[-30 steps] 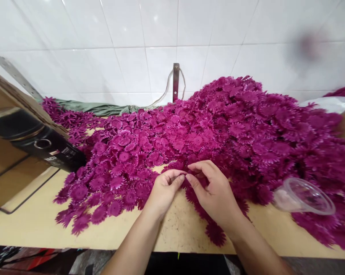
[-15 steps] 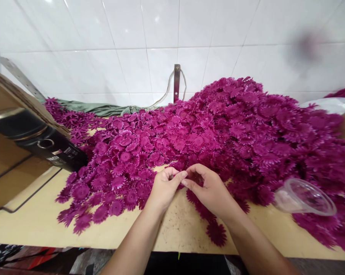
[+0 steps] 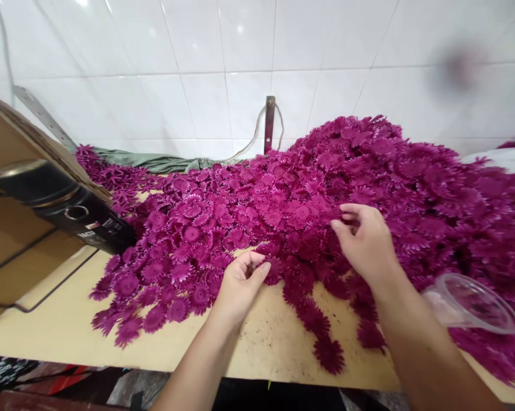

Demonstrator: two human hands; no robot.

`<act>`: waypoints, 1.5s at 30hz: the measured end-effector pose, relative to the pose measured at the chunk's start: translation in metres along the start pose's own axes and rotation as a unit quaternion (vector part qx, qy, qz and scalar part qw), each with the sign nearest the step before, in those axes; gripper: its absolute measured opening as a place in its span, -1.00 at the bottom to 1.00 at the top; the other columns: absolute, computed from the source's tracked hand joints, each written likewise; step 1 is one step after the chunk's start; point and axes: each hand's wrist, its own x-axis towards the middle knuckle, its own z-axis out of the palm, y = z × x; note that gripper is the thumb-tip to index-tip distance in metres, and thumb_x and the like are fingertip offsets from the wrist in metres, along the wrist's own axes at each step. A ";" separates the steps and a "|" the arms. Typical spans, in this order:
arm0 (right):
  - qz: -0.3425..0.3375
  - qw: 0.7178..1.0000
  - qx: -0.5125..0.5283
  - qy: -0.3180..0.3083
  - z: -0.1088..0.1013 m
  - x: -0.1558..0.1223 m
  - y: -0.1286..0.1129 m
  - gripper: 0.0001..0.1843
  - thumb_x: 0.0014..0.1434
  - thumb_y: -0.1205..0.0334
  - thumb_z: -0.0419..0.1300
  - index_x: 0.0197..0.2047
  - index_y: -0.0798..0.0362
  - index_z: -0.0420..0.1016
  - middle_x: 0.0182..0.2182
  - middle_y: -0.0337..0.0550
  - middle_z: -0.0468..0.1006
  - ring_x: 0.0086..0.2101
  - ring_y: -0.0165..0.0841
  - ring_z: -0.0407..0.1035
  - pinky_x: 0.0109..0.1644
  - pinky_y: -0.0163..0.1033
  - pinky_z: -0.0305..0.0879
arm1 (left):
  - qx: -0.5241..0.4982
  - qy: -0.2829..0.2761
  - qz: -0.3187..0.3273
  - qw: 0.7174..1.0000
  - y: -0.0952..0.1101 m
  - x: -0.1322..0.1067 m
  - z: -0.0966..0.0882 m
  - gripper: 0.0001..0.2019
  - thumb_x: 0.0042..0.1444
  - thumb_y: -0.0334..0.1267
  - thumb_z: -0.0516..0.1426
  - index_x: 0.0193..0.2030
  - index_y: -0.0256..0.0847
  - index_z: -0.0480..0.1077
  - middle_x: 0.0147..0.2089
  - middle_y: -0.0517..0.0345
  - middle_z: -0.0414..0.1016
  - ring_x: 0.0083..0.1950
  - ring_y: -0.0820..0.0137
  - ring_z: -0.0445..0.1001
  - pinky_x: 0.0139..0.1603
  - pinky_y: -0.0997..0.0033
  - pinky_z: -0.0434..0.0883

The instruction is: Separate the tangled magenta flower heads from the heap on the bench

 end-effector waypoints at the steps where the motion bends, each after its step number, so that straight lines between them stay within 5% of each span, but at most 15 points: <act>1: -0.041 0.999 -0.002 -0.018 -0.001 -0.005 -0.004 -0.74 -0.07 0.25 0.17 -0.23 0.09 0.37 -0.19 0.06 0.41 -0.19 -0.16 0.33 -0.14 -0.01 0.27 | -0.004 -0.005 0.000 1.000 -0.001 0.002 0.001 -0.87 -0.22 -0.30 0.24 -0.53 -0.25 0.36 -0.52 0.27 0.37 -0.45 0.51 0.29 -0.38 0.52 0.24; 4: -0.105 0.987 0.030 -0.118 -0.001 -0.031 -0.024 -0.82 0.04 0.21 0.14 -0.26 0.06 0.41 -0.22 -0.01 0.45 -0.14 -0.19 0.30 -0.05 -0.02 0.23 | -0.006 -0.016 -0.003 1.000 -0.005 0.007 0.006 -0.82 -0.22 -0.27 0.25 -0.59 -0.25 0.30 -0.60 0.32 0.28 -0.52 0.55 0.22 -0.45 0.54 0.19; 8: -0.019 0.940 0.132 -0.313 0.006 -0.057 -0.042 -0.90 0.08 0.23 0.11 -0.36 0.06 0.41 -0.41 -0.18 0.49 -0.35 -0.35 0.36 -0.24 -0.21 0.30 | -0.010 -0.025 -0.019 0.999 -0.008 0.009 0.011 -0.67 -0.24 -0.14 0.27 -0.67 -0.24 0.20 -0.66 0.36 0.15 -0.57 0.58 0.10 -0.53 0.55 0.10; 13: 0.057 0.897 0.219 -0.380 0.013 -0.056 -0.035 -0.96 0.04 0.33 0.10 -0.43 0.07 0.35 -0.52 -0.28 0.42 -0.45 -0.43 0.30 -0.35 -0.31 0.24 | -0.011 -0.035 -0.044 0.998 -0.008 0.005 0.010 -0.59 -0.20 0.02 0.22 -0.68 -0.24 0.17 -0.67 0.38 0.08 -0.58 0.58 0.03 -0.53 0.54 0.06; 23: -0.053 0.982 0.057 -0.174 0.019 -0.049 -0.046 -0.84 0.00 0.45 -0.01 -0.54 0.02 0.20 -0.54 -0.21 0.35 -0.43 -0.35 0.24 -0.34 -0.24 0.16 | 0.005 -0.026 -0.001 1.000 -0.001 0.000 0.014 -0.77 -0.15 -0.18 0.21 -0.58 -0.23 0.24 -0.58 0.30 0.20 -0.50 0.52 0.15 -0.43 0.51 0.15; 27: 0.002 0.998 -0.047 0.034 0.005 -0.010 -0.018 -0.84 -0.03 0.38 0.00 -0.57 -0.02 0.12 -0.57 -0.20 0.29 -0.48 -0.31 0.21 -0.30 -0.13 0.18 | 0.001 0.033 0.023 0.999 0.003 -0.006 0.001 -0.73 -0.16 -0.19 0.22 -0.59 -0.21 0.18 -0.59 0.33 0.16 -0.52 0.54 0.11 -0.45 0.52 0.13; 29: 0.030 0.995 -0.066 0.067 -0.004 0.008 -0.002 -0.90 -0.06 0.34 0.04 -0.53 -0.02 0.17 -0.57 -0.21 0.29 -0.48 -0.29 0.22 -0.29 -0.09 0.20 | 0.006 0.039 0.018 0.999 0.004 -0.007 -0.005 -0.74 -0.17 -0.19 0.23 -0.59 -0.21 0.20 -0.60 0.34 0.15 -0.52 0.53 0.11 -0.44 0.52 0.14; 32: -0.033 0.998 -0.057 0.011 -0.010 0.009 0.003 -0.87 -0.07 0.32 0.10 -0.36 0.04 0.30 -0.38 -0.06 0.38 -0.37 -0.23 0.28 -0.21 -0.03 0.24 | 0.011 0.002 0.003 1.000 0.006 -0.003 -0.003 -0.82 -0.17 -0.21 0.22 -0.53 -0.23 0.31 -0.53 0.26 0.29 -0.43 0.48 0.24 -0.35 0.48 0.22; 36: -0.100 0.986 0.018 -0.135 -0.003 -0.029 -0.025 -0.87 0.08 0.23 0.09 -0.27 0.05 0.36 -0.29 -0.04 0.43 -0.27 -0.25 0.31 -0.15 -0.08 0.26 | 0.017 -0.022 0.010 1.000 0.004 0.003 0.006 -0.83 -0.17 -0.22 0.23 -0.55 -0.24 0.33 -0.54 0.27 0.28 -0.46 0.50 0.23 -0.38 0.50 0.21; 40: -0.060 0.955 0.111 -0.270 0.005 -0.056 -0.046 -0.92 0.08 0.22 0.12 -0.35 0.04 0.37 -0.38 -0.14 0.45 -0.31 -0.32 0.33 -0.19 -0.17 0.27 | 0.025 -0.021 0.013 0.999 -0.004 0.007 0.008 -0.64 -0.14 -0.06 0.21 -0.67 -0.22 0.16 -0.63 0.34 0.10 -0.54 0.54 0.08 -0.49 0.51 0.10; 45: 0.035 0.881 0.239 -0.407 0.015 -0.054 -0.039 -0.91 0.07 0.27 0.08 -0.44 0.07 0.33 -0.53 -0.28 0.40 -0.47 -0.44 0.28 -0.38 -0.32 0.23 | 0.017 -0.036 -0.011 0.999 -0.008 0.007 0.009 -0.52 -0.19 0.13 0.18 -0.69 -0.22 0.11 -0.64 0.35 0.03 -0.56 0.56 0.01 -0.52 0.52 0.06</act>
